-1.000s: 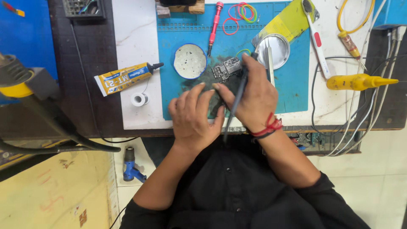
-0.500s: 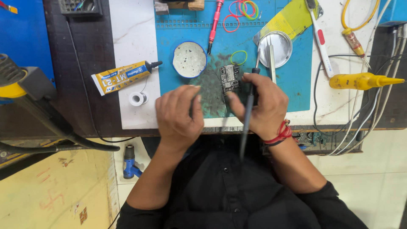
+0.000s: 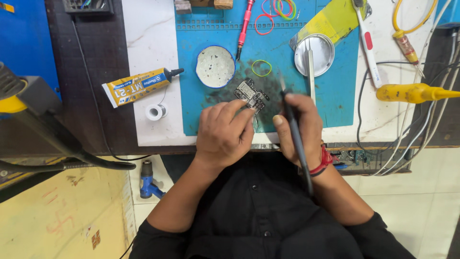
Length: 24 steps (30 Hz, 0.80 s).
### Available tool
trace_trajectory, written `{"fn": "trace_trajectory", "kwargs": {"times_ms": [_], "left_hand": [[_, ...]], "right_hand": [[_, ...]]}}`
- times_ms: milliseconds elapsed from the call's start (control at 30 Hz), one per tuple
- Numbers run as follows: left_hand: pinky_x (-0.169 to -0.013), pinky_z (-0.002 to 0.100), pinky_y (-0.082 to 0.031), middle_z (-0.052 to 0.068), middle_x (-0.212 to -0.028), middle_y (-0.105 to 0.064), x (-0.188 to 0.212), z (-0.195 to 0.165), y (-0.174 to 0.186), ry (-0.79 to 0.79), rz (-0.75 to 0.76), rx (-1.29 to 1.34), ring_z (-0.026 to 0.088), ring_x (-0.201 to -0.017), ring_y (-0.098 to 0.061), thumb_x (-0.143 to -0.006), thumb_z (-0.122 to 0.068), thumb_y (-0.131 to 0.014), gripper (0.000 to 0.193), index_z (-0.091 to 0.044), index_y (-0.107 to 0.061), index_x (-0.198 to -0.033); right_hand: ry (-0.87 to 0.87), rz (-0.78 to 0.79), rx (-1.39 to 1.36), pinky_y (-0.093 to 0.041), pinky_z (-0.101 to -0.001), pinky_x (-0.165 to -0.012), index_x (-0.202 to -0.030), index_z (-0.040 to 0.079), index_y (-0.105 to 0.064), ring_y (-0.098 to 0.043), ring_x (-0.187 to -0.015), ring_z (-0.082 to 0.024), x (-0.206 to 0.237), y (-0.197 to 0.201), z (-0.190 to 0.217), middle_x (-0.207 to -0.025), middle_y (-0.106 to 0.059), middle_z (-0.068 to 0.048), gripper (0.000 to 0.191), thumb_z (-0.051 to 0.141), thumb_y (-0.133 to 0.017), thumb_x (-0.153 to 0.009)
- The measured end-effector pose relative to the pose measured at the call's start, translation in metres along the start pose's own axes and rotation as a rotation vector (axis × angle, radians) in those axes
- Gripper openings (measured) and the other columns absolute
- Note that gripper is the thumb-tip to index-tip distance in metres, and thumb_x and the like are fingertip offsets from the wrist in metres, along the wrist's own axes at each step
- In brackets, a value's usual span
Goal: The person solders a small circuit board using a soldering iron and solder wire. They hold the board with their left hand and apply solder to various points with the iron in their right hand, occasionally using tweezers to adjust components.
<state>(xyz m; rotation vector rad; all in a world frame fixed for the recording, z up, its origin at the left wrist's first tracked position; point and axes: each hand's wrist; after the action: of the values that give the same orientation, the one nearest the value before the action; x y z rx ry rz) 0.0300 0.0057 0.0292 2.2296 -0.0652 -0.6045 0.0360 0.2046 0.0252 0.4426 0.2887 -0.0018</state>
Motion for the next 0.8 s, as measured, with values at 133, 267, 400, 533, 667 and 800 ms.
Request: {"fn": "trace_trajectory", "kwargs": {"times_ms": [133,267,400,533,667,800], "left_hand": [[-0.09,0.041,-0.045,0.005,-0.122,-0.065,-0.003,0.004,-0.004,-0.058,0.033,-0.067,0.024,-0.108,-0.062,-0.088,-0.016,-0.077,0.025,-0.013,-0.075,-0.113],[-0.09,0.04,-0.044,0.004,-0.125,-0.065,-0.004,0.007,-0.007,-0.056,0.041,-0.094,0.023,-0.107,-0.061,-0.088,-0.017,-0.077,0.025,-0.014,-0.077,-0.113],[-0.09,0.04,-0.044,0.003,-0.127,-0.065,-0.004,0.01,-0.01,-0.06,0.033,-0.102,0.023,-0.107,-0.06,-0.089,-0.017,-0.077,0.025,-0.013,-0.077,-0.113],[-0.09,0.04,-0.044,0.003,-0.127,-0.066,-0.005,0.011,-0.011,-0.063,0.036,-0.109,0.023,-0.107,-0.06,-0.089,-0.017,-0.077,0.024,-0.013,-0.077,-0.113],[-0.091,0.04,-0.044,0.003,-0.127,-0.066,-0.005,0.011,-0.012,-0.066,0.027,-0.108,0.023,-0.107,-0.06,-0.089,-0.017,-0.077,0.025,-0.013,-0.077,-0.113],[-0.091,0.039,-0.044,0.003,-0.126,-0.067,-0.005,0.011,-0.013,-0.068,0.025,-0.12,0.022,-0.107,-0.06,-0.089,-0.018,-0.077,0.025,-0.013,-0.078,-0.113]], "right_hand": [[-0.028,-0.067,0.113,-0.048,-0.0254,-0.063,-0.113,0.001,-0.067,-0.063,-0.07,-0.013,0.011,0.003,-0.004,-0.091,-0.069,-0.008,0.02,0.008,-0.079,-0.098],[0.014,-0.089,0.162,-0.047,-0.0254,-0.059,-0.097,0.001,-0.071,-0.063,-0.061,-0.012,0.013,0.006,-0.009,-0.075,-0.068,-0.006,0.011,0.007,-0.078,-0.091],[0.03,-0.094,0.176,-0.046,-0.0254,-0.057,-0.094,0.001,-0.069,-0.062,-0.059,-0.013,0.013,0.005,-0.013,-0.071,-0.065,-0.005,0.011,0.007,-0.078,-0.089],[-0.012,-0.103,0.162,-0.045,-0.0261,-0.057,-0.091,0.001,-0.068,-0.06,-0.055,-0.012,0.013,0.004,-0.017,-0.066,-0.064,-0.003,0.011,0.006,-0.077,-0.088],[0.013,-0.117,0.174,-0.046,-0.0249,-0.057,-0.092,0.002,-0.067,-0.061,-0.058,-0.012,0.012,0.003,-0.02,-0.069,-0.064,-0.003,0.011,0.005,-0.077,-0.089],[0.024,-0.118,0.179,-0.045,-0.025,-0.057,-0.091,0.002,-0.067,-0.06,-0.057,-0.012,0.012,0.002,-0.02,-0.068,-0.063,-0.003,0.011,0.005,-0.077,-0.088]]}}
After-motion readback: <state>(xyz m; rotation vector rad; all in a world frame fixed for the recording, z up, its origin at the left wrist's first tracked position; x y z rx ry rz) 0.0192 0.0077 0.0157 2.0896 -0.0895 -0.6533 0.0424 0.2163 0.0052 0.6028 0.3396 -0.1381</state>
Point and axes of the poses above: each hand's wrist, its own x-axis away from the middle knuckle, its own y-axis out of the back of the hand, z = x × y
